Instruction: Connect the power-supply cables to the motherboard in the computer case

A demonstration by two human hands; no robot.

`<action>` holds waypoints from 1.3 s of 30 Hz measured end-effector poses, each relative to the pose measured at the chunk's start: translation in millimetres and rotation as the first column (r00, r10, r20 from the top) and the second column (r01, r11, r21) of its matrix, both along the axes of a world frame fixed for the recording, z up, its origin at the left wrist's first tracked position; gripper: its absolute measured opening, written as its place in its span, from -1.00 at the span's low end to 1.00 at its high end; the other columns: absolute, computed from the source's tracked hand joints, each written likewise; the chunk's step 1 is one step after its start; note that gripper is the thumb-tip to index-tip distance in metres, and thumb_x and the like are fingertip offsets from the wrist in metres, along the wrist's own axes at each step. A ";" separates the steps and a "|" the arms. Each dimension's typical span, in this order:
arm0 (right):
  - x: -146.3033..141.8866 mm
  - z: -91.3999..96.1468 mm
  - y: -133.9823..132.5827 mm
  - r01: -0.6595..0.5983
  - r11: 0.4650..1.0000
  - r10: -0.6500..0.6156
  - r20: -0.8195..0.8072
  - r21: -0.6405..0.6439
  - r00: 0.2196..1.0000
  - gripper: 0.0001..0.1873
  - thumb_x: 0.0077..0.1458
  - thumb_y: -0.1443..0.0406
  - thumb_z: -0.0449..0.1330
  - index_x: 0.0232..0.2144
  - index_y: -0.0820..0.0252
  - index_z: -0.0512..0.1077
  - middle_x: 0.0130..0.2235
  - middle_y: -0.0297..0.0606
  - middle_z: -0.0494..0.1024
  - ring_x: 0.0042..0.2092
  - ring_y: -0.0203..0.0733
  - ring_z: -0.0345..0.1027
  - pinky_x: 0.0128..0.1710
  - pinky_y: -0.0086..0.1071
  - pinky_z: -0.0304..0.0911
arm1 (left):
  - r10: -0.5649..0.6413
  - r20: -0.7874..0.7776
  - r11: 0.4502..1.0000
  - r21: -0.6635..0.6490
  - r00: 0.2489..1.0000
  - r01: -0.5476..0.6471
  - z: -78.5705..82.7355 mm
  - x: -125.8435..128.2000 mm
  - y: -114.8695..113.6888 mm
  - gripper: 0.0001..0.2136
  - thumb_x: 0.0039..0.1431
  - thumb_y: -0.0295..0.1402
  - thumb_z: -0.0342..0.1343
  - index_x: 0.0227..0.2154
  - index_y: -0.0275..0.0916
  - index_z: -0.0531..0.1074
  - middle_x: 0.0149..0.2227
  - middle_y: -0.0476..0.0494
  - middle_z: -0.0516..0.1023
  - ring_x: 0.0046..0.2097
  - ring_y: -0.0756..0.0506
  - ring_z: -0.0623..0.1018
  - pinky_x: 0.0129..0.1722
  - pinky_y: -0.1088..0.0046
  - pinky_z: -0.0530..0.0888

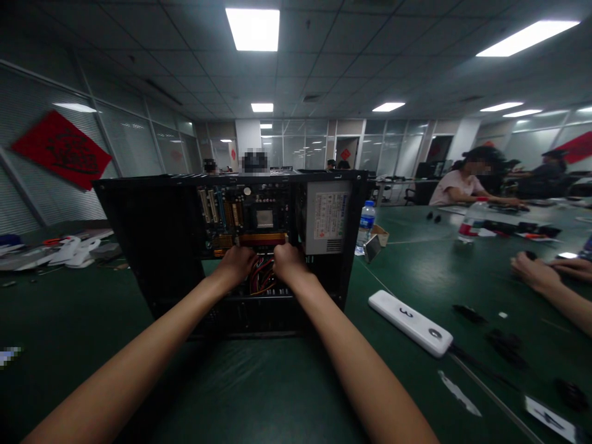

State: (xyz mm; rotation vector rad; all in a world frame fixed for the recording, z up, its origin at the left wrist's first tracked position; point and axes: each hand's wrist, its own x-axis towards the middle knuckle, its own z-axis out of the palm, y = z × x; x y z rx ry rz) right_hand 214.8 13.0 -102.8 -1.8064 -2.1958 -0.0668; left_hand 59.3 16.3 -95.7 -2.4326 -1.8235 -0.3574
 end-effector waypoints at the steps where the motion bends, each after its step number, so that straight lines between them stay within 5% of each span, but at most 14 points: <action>1: -0.2 0.4 -0.1 0.001 1.000 -0.001 0.002 -0.002 1.000 -0.73 0.12 0.44 0.12 -0.17 0.31 0.56 -0.12 0.07 0.59 -0.08 0.00 0.52 -0.18 -0.38 0.33 | 0.000 -0.001 1.000 -0.003 1.000 0.000 0.5 0.0 0.8 -0.67 0.32 -0.31 -0.08 -0.20 -0.33 0.58 -0.20 -0.44 0.61 -0.11 -0.26 0.61 -0.18 0.35 0.44; 19: -1.1 3.9 -4.9 0.033 0.998 -0.030 0.069 -0.045 0.997 -0.68 0.12 0.41 0.09 -0.11 0.28 0.53 -0.06 0.08 0.57 -0.04 0.05 0.50 -0.16 -0.29 0.36 | 0.013 0.017 0.999 0.038 1.000 -0.014 -3.3 2.2 -0.4 -0.68 0.31 -0.32 -0.07 -0.21 -0.33 0.58 -0.19 -0.39 0.62 -0.09 -0.24 0.60 -0.15 0.35 0.45; 29: -0.2 4.5 -6.6 0.011 0.999 -0.008 0.077 -0.042 0.997 -0.71 0.12 0.41 0.09 -0.16 0.27 0.55 -0.10 0.05 0.59 -0.08 0.06 0.52 -0.22 -0.31 0.37 | -0.019 0.062 1.000 -0.022 0.998 0.021 -14.0 -7.5 13.4 -0.76 0.24 -0.33 0.04 -0.23 -0.23 0.62 -0.19 -0.18 0.66 -0.12 -0.11 0.60 -0.21 0.53 0.41; 39: -0.2 2.8 -7.5 0.009 0.999 -0.006 0.075 -0.033 0.997 -0.71 0.16 0.41 0.06 -0.16 0.28 0.55 -0.11 0.06 0.59 -0.08 0.07 0.52 -0.21 -0.29 0.38 | -0.028 0.078 1.000 -0.006 0.997 0.028 -19.5 -9.2 24.9 -0.75 0.24 -0.28 0.06 -0.22 -0.22 0.62 -0.19 -0.17 0.66 -0.12 -0.11 0.59 -0.21 0.52 0.40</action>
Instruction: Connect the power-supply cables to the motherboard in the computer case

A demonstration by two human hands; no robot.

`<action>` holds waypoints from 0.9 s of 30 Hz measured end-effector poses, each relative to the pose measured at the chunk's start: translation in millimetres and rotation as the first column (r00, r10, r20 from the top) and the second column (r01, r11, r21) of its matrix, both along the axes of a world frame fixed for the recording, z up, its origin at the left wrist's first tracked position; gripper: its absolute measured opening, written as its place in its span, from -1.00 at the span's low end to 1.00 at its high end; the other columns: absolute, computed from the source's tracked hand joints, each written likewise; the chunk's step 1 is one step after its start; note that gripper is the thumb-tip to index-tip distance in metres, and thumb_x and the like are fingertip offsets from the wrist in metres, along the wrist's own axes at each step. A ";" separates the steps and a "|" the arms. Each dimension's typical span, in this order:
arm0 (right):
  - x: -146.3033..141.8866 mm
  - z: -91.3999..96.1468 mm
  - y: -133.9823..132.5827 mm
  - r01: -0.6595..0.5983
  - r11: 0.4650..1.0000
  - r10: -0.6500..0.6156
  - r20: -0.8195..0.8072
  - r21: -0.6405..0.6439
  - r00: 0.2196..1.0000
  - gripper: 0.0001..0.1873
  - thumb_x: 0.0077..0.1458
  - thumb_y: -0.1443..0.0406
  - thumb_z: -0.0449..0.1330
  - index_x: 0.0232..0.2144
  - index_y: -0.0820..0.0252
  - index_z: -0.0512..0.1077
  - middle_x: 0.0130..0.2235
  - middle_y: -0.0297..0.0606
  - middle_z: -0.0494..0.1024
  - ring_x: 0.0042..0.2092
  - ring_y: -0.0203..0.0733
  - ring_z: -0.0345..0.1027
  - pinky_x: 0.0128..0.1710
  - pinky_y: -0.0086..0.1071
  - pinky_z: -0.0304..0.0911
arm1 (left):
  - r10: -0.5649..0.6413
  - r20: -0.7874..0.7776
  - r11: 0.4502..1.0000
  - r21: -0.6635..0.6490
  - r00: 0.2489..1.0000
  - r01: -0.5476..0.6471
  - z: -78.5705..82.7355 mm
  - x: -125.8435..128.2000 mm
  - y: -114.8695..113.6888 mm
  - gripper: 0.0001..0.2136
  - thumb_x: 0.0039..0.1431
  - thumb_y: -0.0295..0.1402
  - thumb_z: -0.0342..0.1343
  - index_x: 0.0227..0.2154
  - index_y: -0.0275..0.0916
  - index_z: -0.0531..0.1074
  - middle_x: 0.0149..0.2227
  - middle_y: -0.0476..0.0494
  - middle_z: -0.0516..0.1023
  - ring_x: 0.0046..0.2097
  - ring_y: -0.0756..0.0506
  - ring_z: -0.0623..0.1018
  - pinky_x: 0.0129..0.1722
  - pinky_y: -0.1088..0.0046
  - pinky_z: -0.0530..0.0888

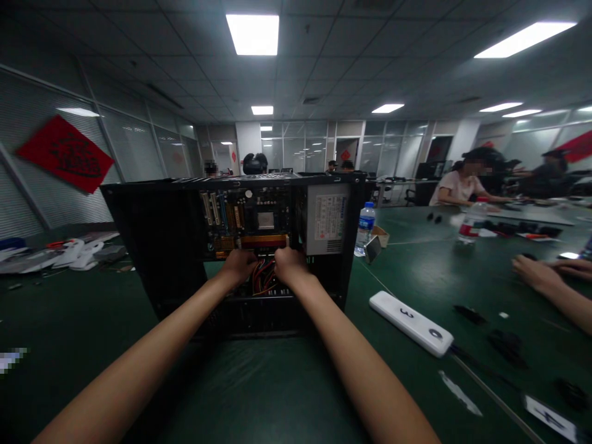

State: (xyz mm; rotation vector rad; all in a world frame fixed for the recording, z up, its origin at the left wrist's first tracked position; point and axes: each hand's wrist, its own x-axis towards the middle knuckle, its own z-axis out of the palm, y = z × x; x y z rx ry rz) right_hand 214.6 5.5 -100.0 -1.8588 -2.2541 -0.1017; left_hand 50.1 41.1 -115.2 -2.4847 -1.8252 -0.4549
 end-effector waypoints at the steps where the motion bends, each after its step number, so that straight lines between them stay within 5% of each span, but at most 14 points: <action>1: 0.0 -0.2 0.2 -0.001 1.000 0.001 0.000 0.002 1.000 -0.71 0.16 0.41 0.06 -0.16 0.28 0.55 -0.12 0.06 0.59 -0.08 0.07 0.52 -0.21 -0.28 0.38 | 0.001 0.000 1.000 0.002 1.000 -0.001 -0.4 -0.1 0.1 -0.75 0.24 -0.28 0.06 -0.22 -0.22 0.62 -0.19 -0.17 0.66 -0.12 -0.11 0.59 -0.21 0.52 0.40; 27: -3.3 -2.0 3.3 0.039 0.999 -0.039 -0.015 0.007 0.999 -0.70 0.13 0.41 0.08 -0.14 0.28 0.54 -0.11 0.07 0.59 -0.07 0.06 0.52 -0.17 -0.28 0.38 | 0.045 0.002 0.999 0.000 0.999 -0.045 -0.6 4.8 -5.6 -0.72 0.23 -0.28 0.02 -0.22 -0.22 0.62 -0.19 -0.23 0.65 -0.12 -0.14 0.60 -0.18 0.48 0.43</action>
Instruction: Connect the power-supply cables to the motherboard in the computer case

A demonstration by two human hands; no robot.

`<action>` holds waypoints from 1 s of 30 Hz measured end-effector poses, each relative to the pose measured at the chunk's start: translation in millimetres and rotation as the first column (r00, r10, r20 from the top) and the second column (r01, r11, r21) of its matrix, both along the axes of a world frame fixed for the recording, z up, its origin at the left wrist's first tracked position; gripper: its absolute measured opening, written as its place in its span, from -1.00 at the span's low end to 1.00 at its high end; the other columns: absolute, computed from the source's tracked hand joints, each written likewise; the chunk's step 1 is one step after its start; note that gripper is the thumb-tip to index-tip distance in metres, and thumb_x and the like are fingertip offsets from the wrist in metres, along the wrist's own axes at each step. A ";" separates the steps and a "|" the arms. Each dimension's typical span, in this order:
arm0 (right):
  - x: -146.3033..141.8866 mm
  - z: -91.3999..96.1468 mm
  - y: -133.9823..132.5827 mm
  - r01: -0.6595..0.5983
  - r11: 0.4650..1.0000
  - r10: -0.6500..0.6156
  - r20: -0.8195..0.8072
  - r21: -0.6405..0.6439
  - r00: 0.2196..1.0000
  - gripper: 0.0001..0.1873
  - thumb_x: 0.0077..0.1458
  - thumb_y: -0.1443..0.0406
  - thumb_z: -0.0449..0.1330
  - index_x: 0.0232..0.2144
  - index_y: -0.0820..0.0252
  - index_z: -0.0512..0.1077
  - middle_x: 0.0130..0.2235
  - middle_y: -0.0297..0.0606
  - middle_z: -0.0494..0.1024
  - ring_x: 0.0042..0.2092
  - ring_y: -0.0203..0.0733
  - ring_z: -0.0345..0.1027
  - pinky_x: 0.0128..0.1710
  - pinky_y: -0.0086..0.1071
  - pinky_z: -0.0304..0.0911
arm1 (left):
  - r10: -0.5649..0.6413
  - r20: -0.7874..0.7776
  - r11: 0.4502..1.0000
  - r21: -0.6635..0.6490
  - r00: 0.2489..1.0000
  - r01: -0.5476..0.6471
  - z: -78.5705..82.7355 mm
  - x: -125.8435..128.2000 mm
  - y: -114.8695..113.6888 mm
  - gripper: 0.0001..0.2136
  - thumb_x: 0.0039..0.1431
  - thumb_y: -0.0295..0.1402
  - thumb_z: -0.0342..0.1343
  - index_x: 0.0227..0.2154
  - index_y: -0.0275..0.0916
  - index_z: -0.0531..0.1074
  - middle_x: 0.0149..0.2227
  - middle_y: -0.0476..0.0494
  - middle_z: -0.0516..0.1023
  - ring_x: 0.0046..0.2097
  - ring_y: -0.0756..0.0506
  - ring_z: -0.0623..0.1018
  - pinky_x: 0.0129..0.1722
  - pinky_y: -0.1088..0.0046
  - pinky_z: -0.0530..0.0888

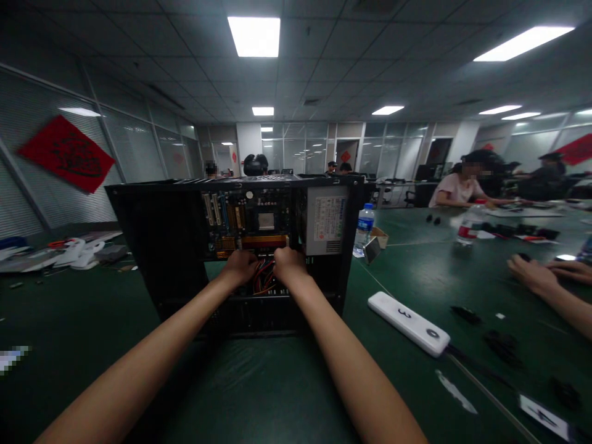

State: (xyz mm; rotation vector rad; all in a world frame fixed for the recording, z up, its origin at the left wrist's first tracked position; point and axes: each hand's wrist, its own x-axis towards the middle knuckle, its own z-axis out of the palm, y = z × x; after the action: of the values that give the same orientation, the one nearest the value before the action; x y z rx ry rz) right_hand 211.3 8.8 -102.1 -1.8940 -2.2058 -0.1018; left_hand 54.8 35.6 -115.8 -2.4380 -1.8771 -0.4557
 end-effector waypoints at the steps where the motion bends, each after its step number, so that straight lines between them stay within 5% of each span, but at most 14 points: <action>1: -0.3 0.2 -0.7 0.001 1.000 -0.001 0.000 0.002 1.000 -0.70 0.13 0.42 0.09 -0.14 0.29 0.54 -0.11 0.07 0.59 -0.07 0.06 0.52 -0.17 -0.28 0.38 | 0.002 0.000 1.000 0.000 1.000 -0.002 0.2 -0.1 0.0 -0.71 0.23 -0.28 0.01 -0.22 -0.23 0.62 -0.19 -0.24 0.65 -0.12 -0.14 0.60 -0.18 0.48 0.43; 16: -1.0 6.6 -20.0 -0.021 0.997 0.020 0.015 0.072 1.000 -0.70 0.19 0.46 0.03 -0.14 0.31 0.53 -0.12 0.10 0.57 -0.06 0.01 0.51 -0.13 -0.32 0.34 | 0.050 0.029 0.988 0.142 0.998 -0.054 18.5 -1.4 -43.2 -0.70 0.29 -0.27 -0.07 -0.20 -0.20 0.57 -0.20 -0.27 0.63 -0.15 -0.21 0.60 -0.20 0.35 0.44; 18: -2.3 14.4 -28.3 -0.044 0.992 0.042 0.017 0.119 0.999 -0.71 0.21 0.45 0.01 -0.15 0.31 0.52 -0.14 0.07 0.58 -0.10 0.01 0.52 -0.17 -0.34 0.34 | -0.019 0.034 0.986 0.165 0.999 0.013 20.6 -2.9 -55.6 -0.70 0.32 -0.27 -0.08 -0.21 -0.20 0.56 -0.20 -0.24 0.62 -0.14 -0.20 0.59 -0.18 0.36 0.43; 21: -2.8 35.2 -49.8 -0.110 0.956 0.118 -0.014 0.272 0.993 -0.72 0.28 0.35 -0.02 -0.22 0.25 0.50 -0.26 -0.03 0.60 -0.22 -0.04 0.54 -0.28 -0.37 0.29 | -0.291 0.036 0.946 0.157 0.956 0.282 17.0 -7.0 -74.4 -0.71 0.34 -0.22 -0.05 -0.23 -0.19 0.56 -0.23 -0.20 0.62 -0.16 -0.14 0.58 -0.18 0.42 0.42; 24: 4.2 61.3 -79.9 -0.145 0.824 0.253 -0.126 0.548 0.959 -0.69 0.33 0.23 -0.02 -0.31 0.20 0.47 -0.35 -0.16 0.59 -0.33 -0.16 0.50 -0.35 -0.43 0.20 | -0.500 -0.067 0.853 0.131 0.863 0.505 8.6 -11.8 -88.3 -0.73 0.27 -0.13 0.07 -0.23 -0.21 0.55 -0.26 -0.17 0.60 -0.21 -0.12 0.56 -0.22 0.43 0.42; 27: 21.2 82.0 -106.9 -0.094 0.581 0.463 -0.233 0.808 0.855 -0.55 0.35 0.16 -0.04 -0.51 0.23 0.39 -0.54 -0.29 0.47 -0.50 -0.32 0.35 -0.44 -0.47 0.11 | -0.508 -0.204 0.830 0.143 0.837 0.538 3.6 -14.9 -93.8 -0.74 0.28 -0.15 0.06 -0.27 -0.23 0.52 -0.29 -0.14 0.58 -0.23 -0.12 0.55 -0.28 0.42 0.39; 30: 43.8 92.0 -116.5 0.093 0.426 0.577 -0.350 0.900 0.738 -0.49 0.34 0.10 -0.03 -0.60 0.20 0.32 -0.64 -0.39 0.32 -0.59 -0.37 0.20 -0.51 -0.47 0.07 | -0.486 -0.235 0.836 0.154 0.842 0.526 4.0 -15.9 -93.2 -0.72 0.31 -0.17 0.02 -0.35 -0.25 0.49 -0.35 -0.13 0.56 -0.28 -0.09 0.54 -0.33 0.43 0.36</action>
State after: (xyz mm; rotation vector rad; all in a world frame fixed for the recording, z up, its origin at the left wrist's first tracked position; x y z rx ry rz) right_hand 255.1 -107.6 -10.1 -0.7614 -1.4205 -0.4132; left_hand 39.0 -57.6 -111.8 -2.6929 -1.0255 -0.3958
